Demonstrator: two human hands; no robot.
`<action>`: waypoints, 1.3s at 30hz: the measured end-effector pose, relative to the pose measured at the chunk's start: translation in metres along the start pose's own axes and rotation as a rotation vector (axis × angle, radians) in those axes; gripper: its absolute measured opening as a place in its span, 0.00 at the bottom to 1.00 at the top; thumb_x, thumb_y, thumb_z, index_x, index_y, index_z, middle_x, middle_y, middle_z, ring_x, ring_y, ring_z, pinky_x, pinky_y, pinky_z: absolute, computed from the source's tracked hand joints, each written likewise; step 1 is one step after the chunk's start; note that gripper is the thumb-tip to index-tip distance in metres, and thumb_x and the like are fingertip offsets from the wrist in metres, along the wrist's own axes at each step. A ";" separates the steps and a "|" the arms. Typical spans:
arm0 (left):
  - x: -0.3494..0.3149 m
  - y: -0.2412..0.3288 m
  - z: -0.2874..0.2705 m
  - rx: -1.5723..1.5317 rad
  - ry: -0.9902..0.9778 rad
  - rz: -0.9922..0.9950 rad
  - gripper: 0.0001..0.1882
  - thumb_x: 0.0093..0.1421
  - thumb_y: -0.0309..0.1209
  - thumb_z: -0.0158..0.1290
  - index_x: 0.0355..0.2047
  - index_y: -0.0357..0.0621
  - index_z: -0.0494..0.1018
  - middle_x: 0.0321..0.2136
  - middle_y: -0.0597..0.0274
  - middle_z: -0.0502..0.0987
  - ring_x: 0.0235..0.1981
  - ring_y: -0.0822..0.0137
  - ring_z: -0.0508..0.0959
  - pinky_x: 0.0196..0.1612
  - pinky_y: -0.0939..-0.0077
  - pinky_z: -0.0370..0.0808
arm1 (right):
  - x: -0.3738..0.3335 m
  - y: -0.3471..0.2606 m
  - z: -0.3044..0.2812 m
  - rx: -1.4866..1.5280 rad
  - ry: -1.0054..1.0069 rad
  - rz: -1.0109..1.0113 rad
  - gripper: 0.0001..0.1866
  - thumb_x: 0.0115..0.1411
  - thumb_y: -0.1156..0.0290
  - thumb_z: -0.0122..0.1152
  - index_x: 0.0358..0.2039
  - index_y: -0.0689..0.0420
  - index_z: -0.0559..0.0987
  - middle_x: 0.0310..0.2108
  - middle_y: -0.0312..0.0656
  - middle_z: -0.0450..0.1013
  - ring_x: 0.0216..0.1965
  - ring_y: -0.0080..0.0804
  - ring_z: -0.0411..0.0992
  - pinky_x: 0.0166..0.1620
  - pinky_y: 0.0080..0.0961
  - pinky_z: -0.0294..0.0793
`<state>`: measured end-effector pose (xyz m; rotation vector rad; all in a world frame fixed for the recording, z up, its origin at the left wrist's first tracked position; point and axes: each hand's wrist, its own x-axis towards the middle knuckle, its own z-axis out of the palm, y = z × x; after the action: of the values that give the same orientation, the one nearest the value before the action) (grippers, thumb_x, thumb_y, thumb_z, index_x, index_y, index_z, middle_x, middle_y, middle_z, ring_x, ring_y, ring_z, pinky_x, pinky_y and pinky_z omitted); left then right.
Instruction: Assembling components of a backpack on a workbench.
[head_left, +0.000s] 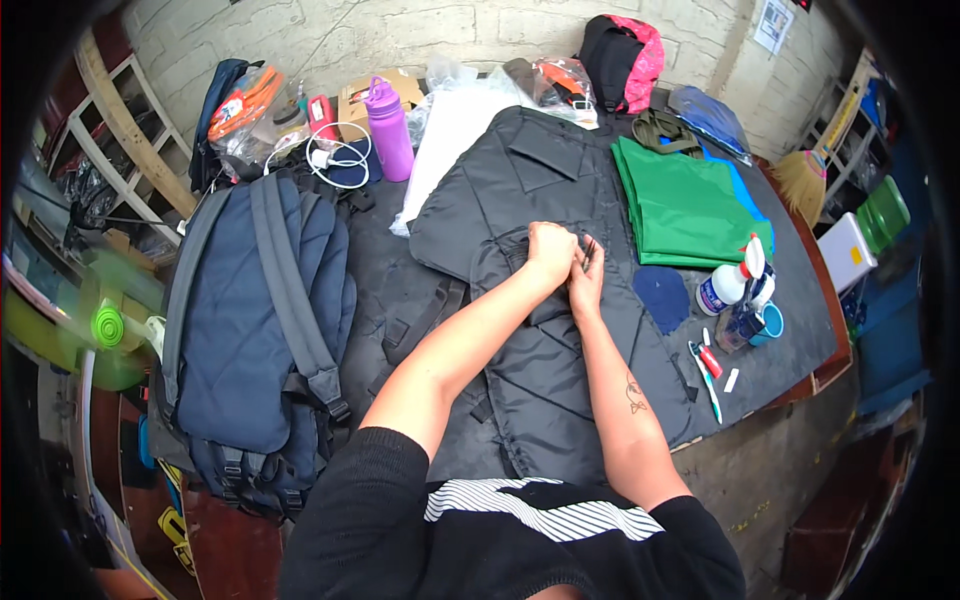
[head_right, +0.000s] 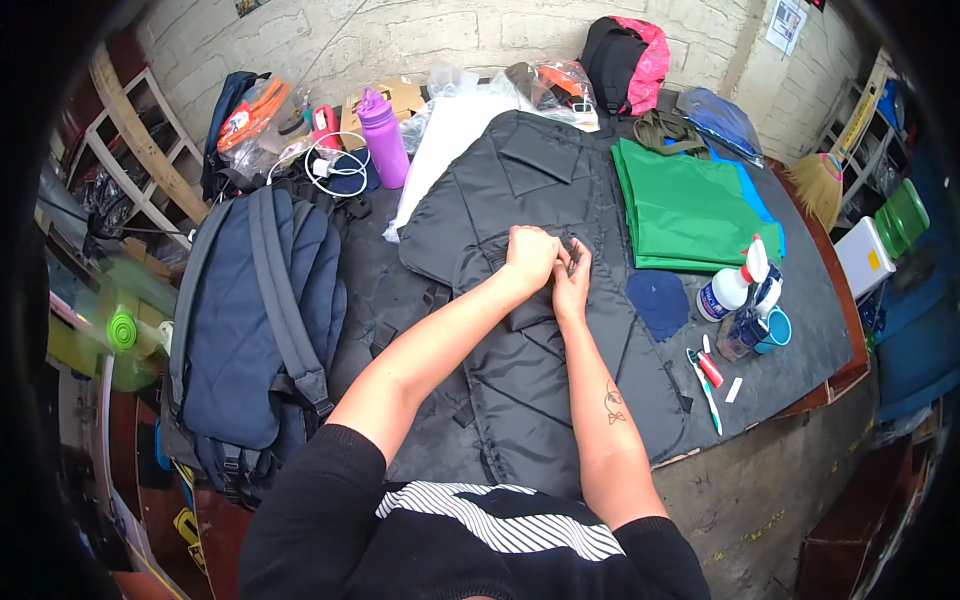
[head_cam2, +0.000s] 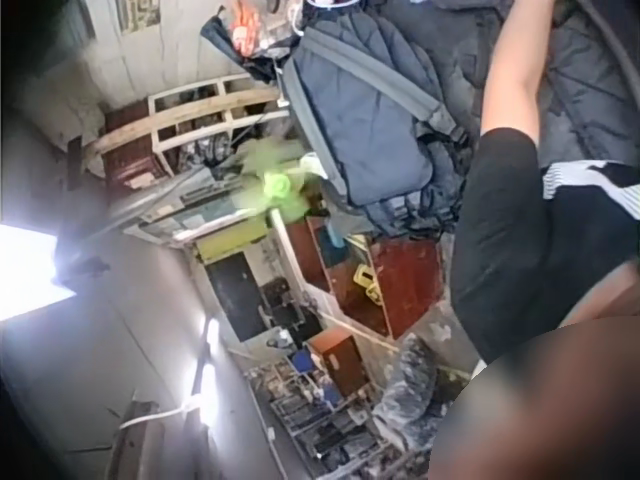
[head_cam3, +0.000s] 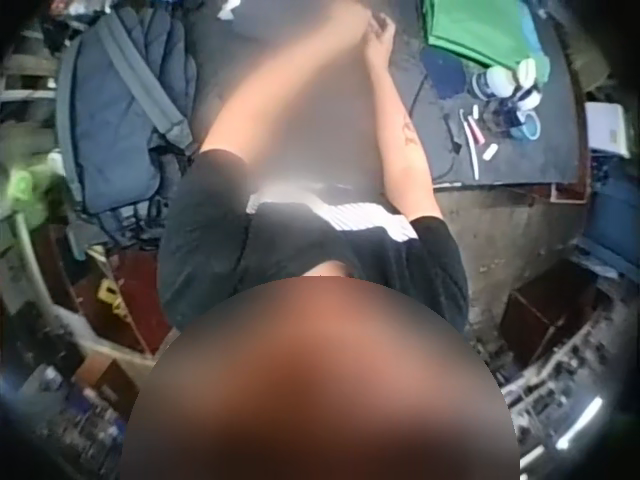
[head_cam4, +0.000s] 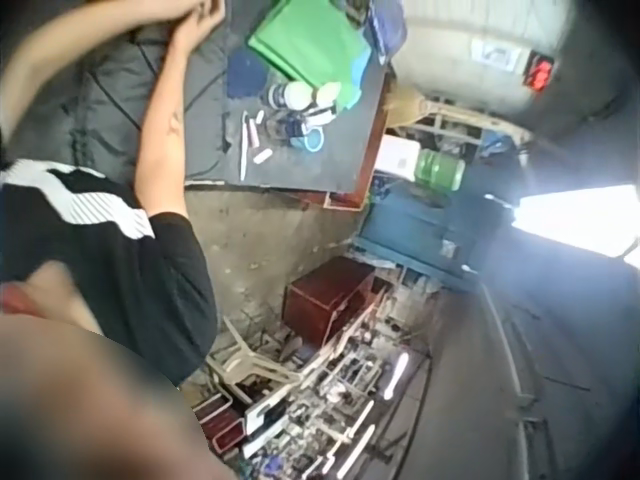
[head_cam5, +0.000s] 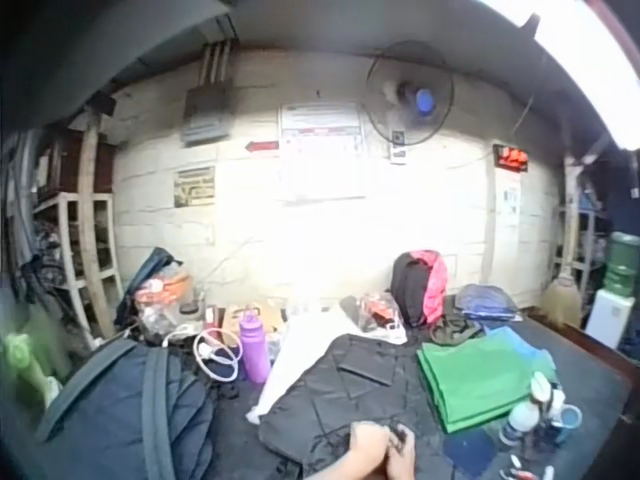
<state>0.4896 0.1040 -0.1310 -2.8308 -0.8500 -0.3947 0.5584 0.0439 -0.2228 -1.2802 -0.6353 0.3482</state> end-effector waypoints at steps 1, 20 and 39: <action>-0.004 0.000 -0.001 0.057 -0.005 -0.005 0.09 0.47 0.38 0.54 0.22 0.48 0.79 0.27 0.59 0.79 0.32 0.63 0.79 0.36 0.67 0.71 | 0.001 0.001 -0.003 0.071 -0.028 -0.008 0.25 0.60 0.80 0.48 0.58 0.60 0.57 0.56 0.46 0.64 0.49 0.27 0.66 0.51 0.21 0.65; -0.007 -0.028 0.021 -0.036 0.179 -0.093 0.09 0.50 0.34 0.54 0.28 0.44 0.78 0.28 0.60 0.77 0.35 0.61 0.78 0.43 0.62 0.68 | -0.011 -0.029 0.004 0.203 -0.082 0.086 0.23 0.60 0.78 0.46 0.55 0.58 0.58 0.53 0.47 0.69 0.15 0.13 0.58 0.16 0.10 0.58; -0.062 -0.072 -0.022 -0.401 0.314 -0.459 0.10 0.41 0.32 0.55 0.12 0.43 0.67 0.19 0.59 0.72 0.27 0.56 0.70 0.39 0.61 0.60 | -0.020 -0.031 0.004 0.078 -0.032 -0.032 0.24 0.59 0.83 0.46 0.57 0.62 0.58 0.52 0.46 0.69 0.57 0.29 0.64 0.58 0.22 0.59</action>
<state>0.3953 0.1262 -0.1232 -2.7575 -1.4829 -1.1516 0.5372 0.0277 -0.1976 -1.1907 -0.6623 0.3644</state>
